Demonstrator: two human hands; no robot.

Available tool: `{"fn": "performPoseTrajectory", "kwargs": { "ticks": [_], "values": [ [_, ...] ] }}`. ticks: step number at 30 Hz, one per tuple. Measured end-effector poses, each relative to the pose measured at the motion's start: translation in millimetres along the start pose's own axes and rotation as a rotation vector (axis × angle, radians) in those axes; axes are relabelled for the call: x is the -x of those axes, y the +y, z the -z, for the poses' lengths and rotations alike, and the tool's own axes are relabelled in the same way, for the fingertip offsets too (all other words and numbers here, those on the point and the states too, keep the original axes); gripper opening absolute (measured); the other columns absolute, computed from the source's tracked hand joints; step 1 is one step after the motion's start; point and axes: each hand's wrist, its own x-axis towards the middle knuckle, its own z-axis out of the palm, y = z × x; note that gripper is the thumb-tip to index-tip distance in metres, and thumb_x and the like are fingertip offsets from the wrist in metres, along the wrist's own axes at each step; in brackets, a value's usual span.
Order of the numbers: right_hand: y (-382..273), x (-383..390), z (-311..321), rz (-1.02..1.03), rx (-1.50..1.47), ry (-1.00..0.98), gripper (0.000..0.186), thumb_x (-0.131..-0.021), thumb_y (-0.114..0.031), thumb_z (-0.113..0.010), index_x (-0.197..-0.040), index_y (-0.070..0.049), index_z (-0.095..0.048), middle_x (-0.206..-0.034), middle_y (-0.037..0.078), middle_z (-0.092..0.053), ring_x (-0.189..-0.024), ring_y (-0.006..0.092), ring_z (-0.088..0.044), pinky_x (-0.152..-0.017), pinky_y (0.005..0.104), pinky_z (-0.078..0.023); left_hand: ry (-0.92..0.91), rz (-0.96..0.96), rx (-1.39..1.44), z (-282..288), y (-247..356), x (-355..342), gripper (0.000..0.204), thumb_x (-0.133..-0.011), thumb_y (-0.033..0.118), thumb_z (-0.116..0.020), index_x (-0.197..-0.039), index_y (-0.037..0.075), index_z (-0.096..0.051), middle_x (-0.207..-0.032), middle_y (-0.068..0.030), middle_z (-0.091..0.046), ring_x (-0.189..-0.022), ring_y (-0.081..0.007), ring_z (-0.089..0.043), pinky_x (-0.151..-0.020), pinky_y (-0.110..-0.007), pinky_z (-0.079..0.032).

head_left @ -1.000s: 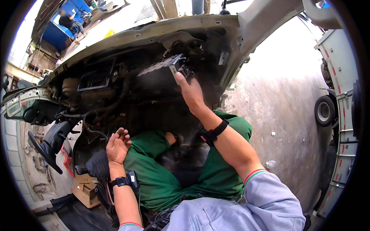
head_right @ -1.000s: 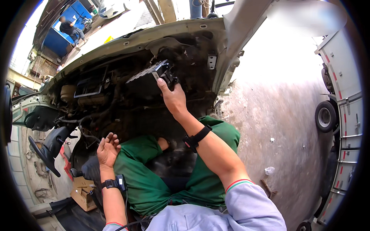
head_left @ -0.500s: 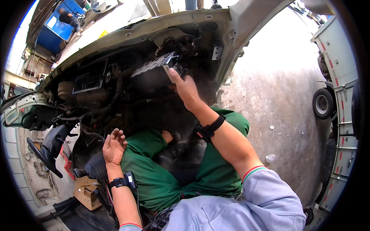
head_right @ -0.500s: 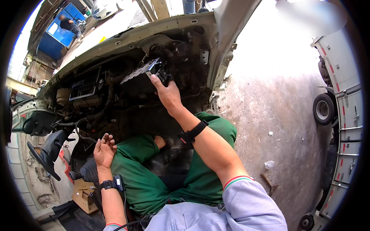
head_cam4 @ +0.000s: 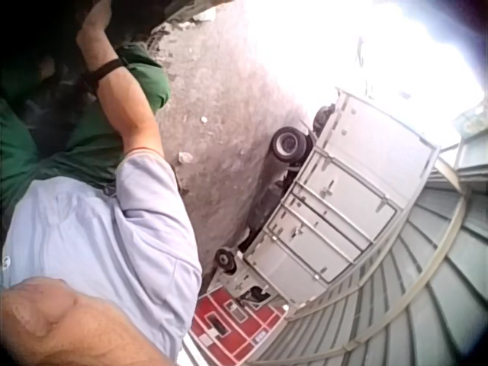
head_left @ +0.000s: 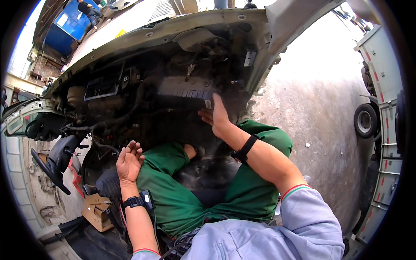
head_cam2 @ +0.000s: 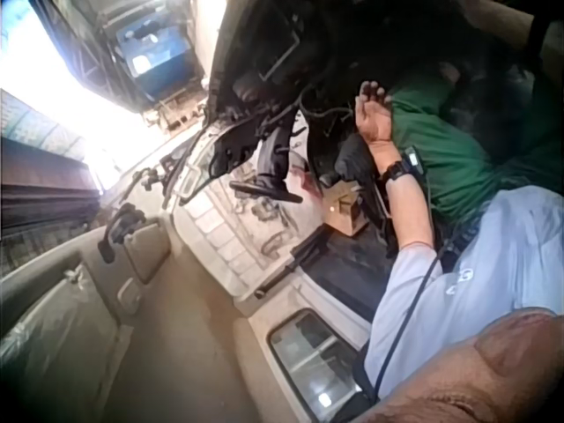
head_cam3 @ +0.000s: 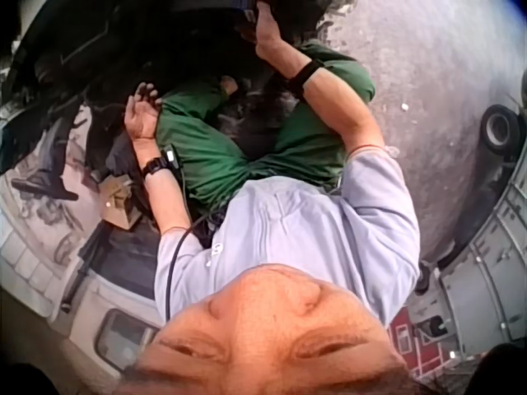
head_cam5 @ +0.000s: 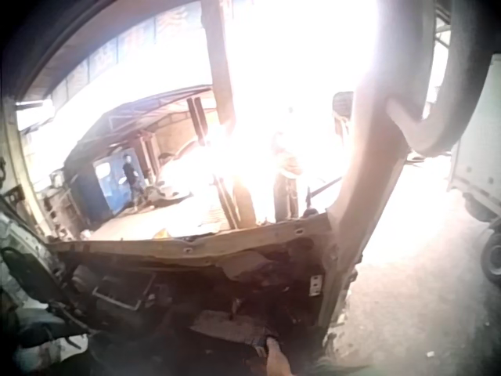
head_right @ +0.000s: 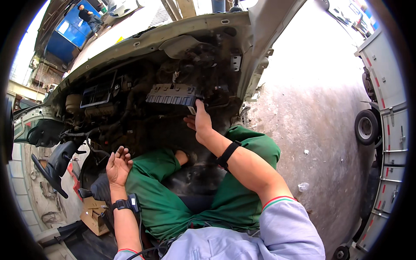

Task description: The person works inside the footwell of a vehicle cabin, disconnecting and reconnecting wiring harnesses and a grey electronic module within the disassembled lower dashboard.

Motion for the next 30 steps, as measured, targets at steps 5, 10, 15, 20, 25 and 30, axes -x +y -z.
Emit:
{"fn": "performPoseTrajectory", "kwargs": {
  "ticks": [5, 10, 15, 20, 25, 30],
  "values": [
    [8.3, -15.0, 9.5, -0.057, -0.039, 0.056, 0.061, -0.090, -0.060, -0.049, -0.122, -0.008, -0.054, -0.105, 0.011, -0.063, -0.087, 0.0224, -0.068, -0.075, 0.0350, -0.048, 0.006, -0.002, -0.009, -0.1, 0.4, -0.1, 0.041, -0.103, 0.031, -0.047, -0.132, 0.002, -0.052, -0.125, -0.0125, -0.059, -0.107, -0.0229, -0.056, -0.090, -0.038, -0.048],
    [11.9, -18.2, 11.6, -0.088, -0.067, 0.105, 0.057, -0.094, -0.057, -0.042, -0.121, -0.008, -0.053, -0.103, 0.013, -0.066, -0.084, 0.0235, -0.069, -0.069, 0.0338, -0.050, 0.012, -0.002, -0.006, 1.6, 0.9, 0.0, 0.041, -0.103, 0.031, -0.047, -0.132, 0.002, -0.052, -0.125, -0.0125, -0.058, -0.107, -0.0227, -0.055, -0.090, -0.038, -0.048],
    [16.0, -38.8, 27.7, -0.135, -0.063, 0.095, 0.052, -0.096, -0.053, -0.038, -0.121, -0.009, -0.053, -0.102, 0.013, -0.068, -0.082, 0.0231, -0.069, -0.064, 0.0322, -0.050, 0.008, 0.001, -0.009, 2.0, -0.6, -2.5, 0.042, -0.103, 0.032, -0.048, -0.132, 0.001, -0.052, -0.125, -0.0125, -0.058, -0.107, -0.0229, -0.056, -0.090, -0.038, -0.048],
    [16.4, -40.0, 24.3, -0.115, -0.043, 0.096, 0.052, -0.099, -0.052, -0.034, -0.121, -0.009, -0.053, -0.102, 0.014, -0.068, -0.079, 0.0227, -0.069, -0.062, 0.0315, -0.050, 0.007, -0.009, 0.001, 3.0, 1.5, 0.3, 0.043, -0.104, 0.032, -0.047, -0.132, 0.001, -0.052, -0.125, -0.0126, -0.058, -0.107, -0.0228, -0.056, -0.090, -0.038, -0.048],
    [11.4, -33.8, 13.9, -0.115, -0.003, 0.136, 0.052, -0.101, -0.048, -0.026, -0.119, -0.008, -0.054, -0.100, 0.013, -0.068, -0.077, 0.0223, -0.068, -0.061, 0.0315, -0.049, 0.002, -0.008, 0.001, 4.1, 1.5, 0.3, 0.043, -0.104, 0.032, -0.047, -0.132, 0.001, -0.052, -0.125, -0.0127, -0.059, -0.107, -0.0226, -0.056, -0.090, -0.038, -0.047],
    [13.7, -35.0, 17.2, -0.117, 0.033, 0.130, 0.051, -0.102, -0.045, -0.025, -0.117, -0.007, -0.055, -0.099, 0.013, -0.069, -0.077, 0.0227, -0.068, -0.060, 0.0323, -0.050, 0.023, -0.008, -0.028, 2.0, 0.6, -0.2, 0.042, -0.102, 0.032, -0.049, -0.131, 0.002, -0.053, -0.123, -0.0104, -0.058, -0.106, -0.0212, -0.055, -0.089, -0.036, -0.048]
  ]
}}
